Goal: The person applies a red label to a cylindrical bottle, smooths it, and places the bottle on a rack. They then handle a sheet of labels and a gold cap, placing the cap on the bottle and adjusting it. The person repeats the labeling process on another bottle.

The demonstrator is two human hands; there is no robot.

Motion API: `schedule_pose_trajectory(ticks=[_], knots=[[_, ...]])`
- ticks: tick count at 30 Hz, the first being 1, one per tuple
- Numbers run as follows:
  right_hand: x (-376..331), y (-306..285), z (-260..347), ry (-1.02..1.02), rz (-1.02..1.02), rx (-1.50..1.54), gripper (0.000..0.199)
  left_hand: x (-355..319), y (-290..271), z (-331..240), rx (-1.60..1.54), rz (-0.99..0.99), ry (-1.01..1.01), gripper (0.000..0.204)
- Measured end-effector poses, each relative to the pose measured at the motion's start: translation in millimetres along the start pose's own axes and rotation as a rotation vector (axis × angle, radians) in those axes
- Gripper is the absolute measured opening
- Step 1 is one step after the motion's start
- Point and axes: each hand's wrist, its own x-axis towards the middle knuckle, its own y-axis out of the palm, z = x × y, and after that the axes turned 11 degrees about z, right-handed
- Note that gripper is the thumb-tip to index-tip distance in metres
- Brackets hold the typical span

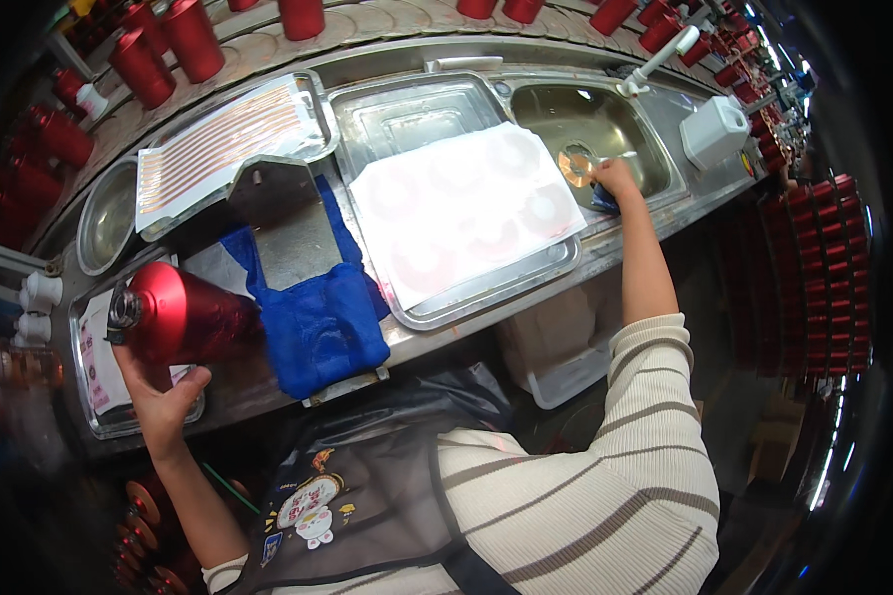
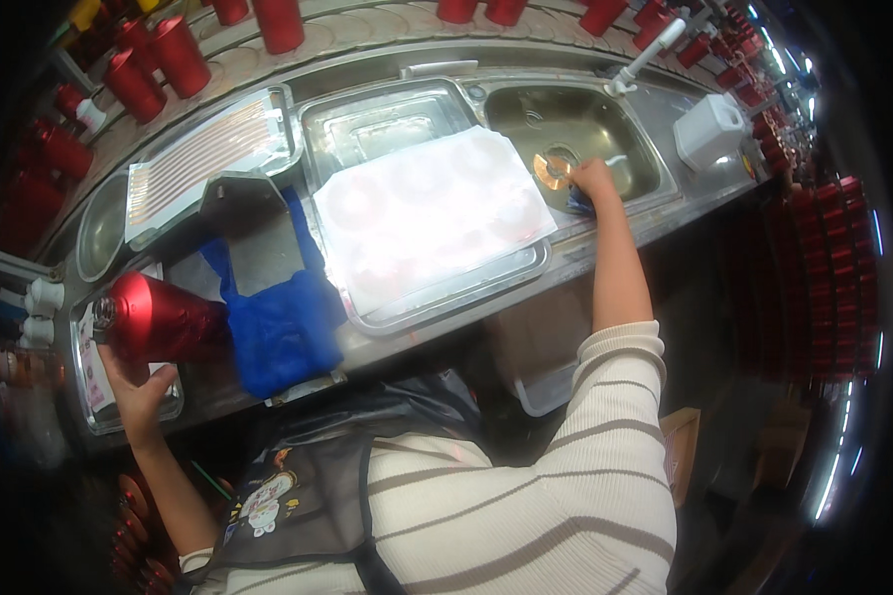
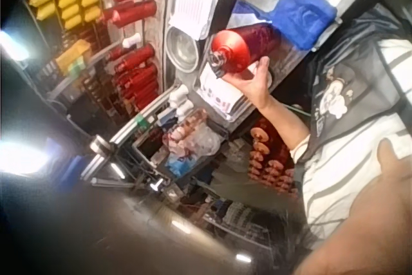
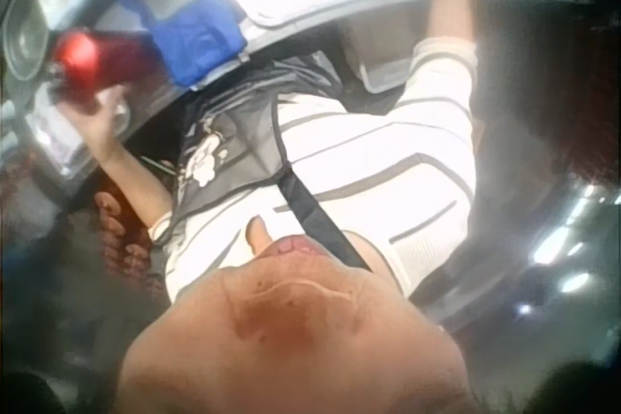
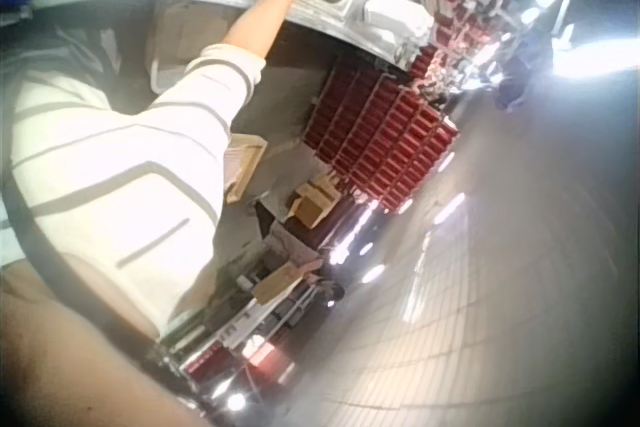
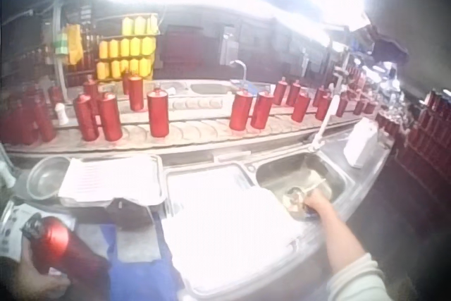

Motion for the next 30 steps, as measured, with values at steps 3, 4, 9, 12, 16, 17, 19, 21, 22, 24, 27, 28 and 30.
schedule_pose_trajectory(ticks=[3,4,9,12,16,17,19,21,22,24,27,28,30], knots=[[6,-6,-4,-0.062,0.044,0.155,0.021,1,4,7,-0.021,-0.114,-0.054,0.108],[-3,-11,1,-0.076,-0.004,0.150,0.024,4,8,3,0.017,-0.119,-0.059,0.108],[-59,-48,44,-0.266,-0.119,0.225,0.022,9,25,-13,0.129,-0.136,0.043,0.107],[-117,-36,143,-0.424,0.025,0.636,0.014,-1,35,-6,0.309,-0.227,0.126,0.108],[-211,-9,258,-0.427,0.179,0.878,0.014,-2,33,-3,0.380,-0.190,0.154,0.109],[-225,0,275,-0.482,0.210,0.911,0.016,0,34,-3,0.388,-0.188,0.179,0.109],[-250,17,307,-0.490,0.285,0.952,0.018,2,36,-4,0.387,-0.203,0.157,0.108],[-274,27,339,-0.539,0.360,0.934,0.019,3,35,-3,0.381,-0.195,0.178,0.108],[-281,33,349,-0.550,0.389,0.935,0.020,4,32,-5,0.339,-0.167,0.171,0.107],[-293,42,369,-0.561,0.486,0.975,0.022,4,23,-11,0.260,-0.128,0.155,0.106],[-312,50,388,-0.587,0.550,0.999,0.025,9,11,-9,0.134,-0.025,0.157,0.104],[-316,52,392,-0.600,0.566,1.001,0.026,9,10,-10,0.112,0.003,0.138,0.104],[-323,55,399,-0.611,0.590,0.982,0.024,8,26,-11,0.302,-0.131,0.143,0.105]])
